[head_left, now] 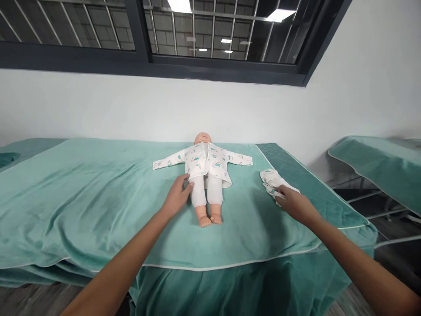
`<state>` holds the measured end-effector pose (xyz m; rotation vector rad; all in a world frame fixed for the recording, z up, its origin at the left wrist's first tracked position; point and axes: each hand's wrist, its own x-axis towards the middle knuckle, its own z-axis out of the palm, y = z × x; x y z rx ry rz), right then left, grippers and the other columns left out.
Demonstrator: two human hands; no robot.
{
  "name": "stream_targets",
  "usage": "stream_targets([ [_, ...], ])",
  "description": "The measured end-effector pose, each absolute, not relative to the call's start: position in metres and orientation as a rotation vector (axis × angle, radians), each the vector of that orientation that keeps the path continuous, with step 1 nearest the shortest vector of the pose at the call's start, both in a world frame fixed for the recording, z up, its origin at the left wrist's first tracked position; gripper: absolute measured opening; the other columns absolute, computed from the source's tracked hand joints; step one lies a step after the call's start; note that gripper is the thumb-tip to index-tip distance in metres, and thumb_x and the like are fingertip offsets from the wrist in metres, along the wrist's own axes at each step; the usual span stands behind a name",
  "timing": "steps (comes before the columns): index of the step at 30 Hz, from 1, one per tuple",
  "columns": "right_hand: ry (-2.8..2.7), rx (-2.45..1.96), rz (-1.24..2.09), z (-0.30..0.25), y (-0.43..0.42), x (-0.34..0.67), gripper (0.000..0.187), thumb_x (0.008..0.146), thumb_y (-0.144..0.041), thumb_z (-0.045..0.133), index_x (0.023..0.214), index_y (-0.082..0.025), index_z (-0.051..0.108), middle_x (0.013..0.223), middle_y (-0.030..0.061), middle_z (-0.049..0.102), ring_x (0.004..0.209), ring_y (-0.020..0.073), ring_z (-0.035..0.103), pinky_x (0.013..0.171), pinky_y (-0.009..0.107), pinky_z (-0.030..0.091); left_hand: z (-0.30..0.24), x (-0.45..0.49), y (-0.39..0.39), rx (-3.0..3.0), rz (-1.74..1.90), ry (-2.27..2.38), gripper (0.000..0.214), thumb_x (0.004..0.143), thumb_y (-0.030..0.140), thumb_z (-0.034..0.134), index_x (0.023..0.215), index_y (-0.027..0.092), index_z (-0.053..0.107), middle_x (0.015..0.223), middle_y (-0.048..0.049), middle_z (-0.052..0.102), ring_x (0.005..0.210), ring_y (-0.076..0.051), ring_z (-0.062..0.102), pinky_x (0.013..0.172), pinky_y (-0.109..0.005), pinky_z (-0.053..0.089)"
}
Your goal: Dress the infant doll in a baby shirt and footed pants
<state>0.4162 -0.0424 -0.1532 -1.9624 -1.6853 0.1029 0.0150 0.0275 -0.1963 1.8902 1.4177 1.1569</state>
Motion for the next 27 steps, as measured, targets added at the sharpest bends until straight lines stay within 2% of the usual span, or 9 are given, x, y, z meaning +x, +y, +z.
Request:
stream_targets([
  [3,-1.585,-1.793,0.504,-0.125,-0.036,0.384,0.022,0.073,-0.037,0.065,0.066,-0.023,0.05,0.059,-0.004,0.05,0.055,0.0139,0.044,0.052,0.026,0.033,-0.175,0.023,0.012,1.907,1.179,1.37,0.045,0.092,0.042,0.052,0.132,0.021,0.054,0.142,-0.0118,0.054,0.134,-0.025,0.049,0.116,-0.043,0.035],
  [6,-1.35,-1.535,0.935,-0.097,-0.035,0.34,0.026,0.077,-0.046,0.066,0.075,-0.024,0.053,0.06,-0.0054,0.046,0.051,0.012,0.04,0.048,0.025,0.03,-0.147,0.03,-0.004,1.803,1.042,1.195,0.047,0.091,0.046,0.055,0.132,0.024,0.054,0.144,-0.0103,0.054,0.132,-0.026,0.051,0.112,-0.044,0.04],
  [10,-1.157,-1.225,1.261,-0.068,-0.032,0.283,0.016,0.076,-0.036,0.07,0.078,-0.023,0.06,0.073,-0.0008,0.06,0.066,0.0161,0.055,0.06,0.028,0.047,-0.108,0.038,-0.026,1.675,0.947,0.868,0.049,0.09,0.049,0.059,0.135,0.029,0.053,0.145,-0.0089,0.054,0.132,-0.028,0.053,0.108,-0.045,0.045],
  [13,-1.176,-1.024,1.408,-0.053,-0.031,0.251,0.014,0.078,-0.03,0.069,0.087,-0.02,0.065,0.089,0.0029,0.068,0.081,0.0177,0.062,0.073,0.031,0.054,-0.089,0.041,-0.037,1.727,0.989,0.747,0.063,0.085,0.043,0.069,0.142,0.031,0.047,0.15,-0.0084,0.048,0.136,-0.029,0.048,0.112,-0.046,0.042],
  [15,-1.237,-0.937,1.437,-0.045,-0.033,0.237,0.017,0.081,-0.032,0.068,0.09,-0.019,0.065,0.096,0.0047,0.07,0.087,0.0178,0.064,0.078,0.032,0.055,-0.082,0.039,-0.04,1.778,1.101,0.793,0.067,0.081,0.04,0.073,0.142,0.032,0.047,0.151,-0.0068,0.047,0.138,-0.028,0.046,0.114,-0.045,0.04],
  [18,-1.426,-0.871,1.416,-0.033,-0.04,0.225,0.027,0.087,-0.042,0.067,0.104,-0.021,0.064,0.112,0.0061,0.069,0.102,0.0196,0.065,0.088,0.036,0.057,-0.075,0.034,-0.037,1.746,1.316,0.905,0.051,0.082,0.038,0.07,0.131,0.029,0.057,0.142,-0.0054,0.057,0.13,-0.027,0.053,0.109,-0.043,0.045],
  [21,-1.705,-0.845,1.273,-0.026,-0.044,0.219,0.041,0.088,-0.043,0.067,0.126,-0.028,0.058,0.138,0.0055,0.058,0.123,0.0229,0.058,0.098,0.043,0.054,-0.066,0.027,-0.033,1.558,1.405,0.96,0.036,0.086,0.038,0.064,0.119,0.024,0.063,0.122,-0.0058,0.067,0.107,-0.025,0.065,0.091,-0.041,0.055],
  [23,-1.857,-0.872,1.117,-0.024,-0.043,0.216,0.049,0.086,-0.04,0.069,0.133,-0.032,0.054,0.148,0.0037,0.049,0.132,0.0249,0.05,0.101,0.045,0.052,-0.057,0.024,-0.031,1.423,1.422,0.943,0.03,0.087,0.038,0.062,0.112,0.021,0.064,0.114,-0.0061,0.069,0.099,-0.023,0.067,0.086,-0.041,0.056],
  [27,-2.057,-0.956,0.792,-0.027,-0.036,0.213,0.061,0.084,-0.032,0.069,0.141,-0.036,0.048,0.152,0.0012,0.044,0.14,0.0264,0.041,0.111,0.05,0.041,-0.041,0.02,-0.03,1.326,1.445,0.777,0.024,0.088,0.035,0.061,0.108,0.021,0.064,0.116,-0.0064,0.068,0.108,-0.024,0.064,0.09,-0.041,0.056],
])
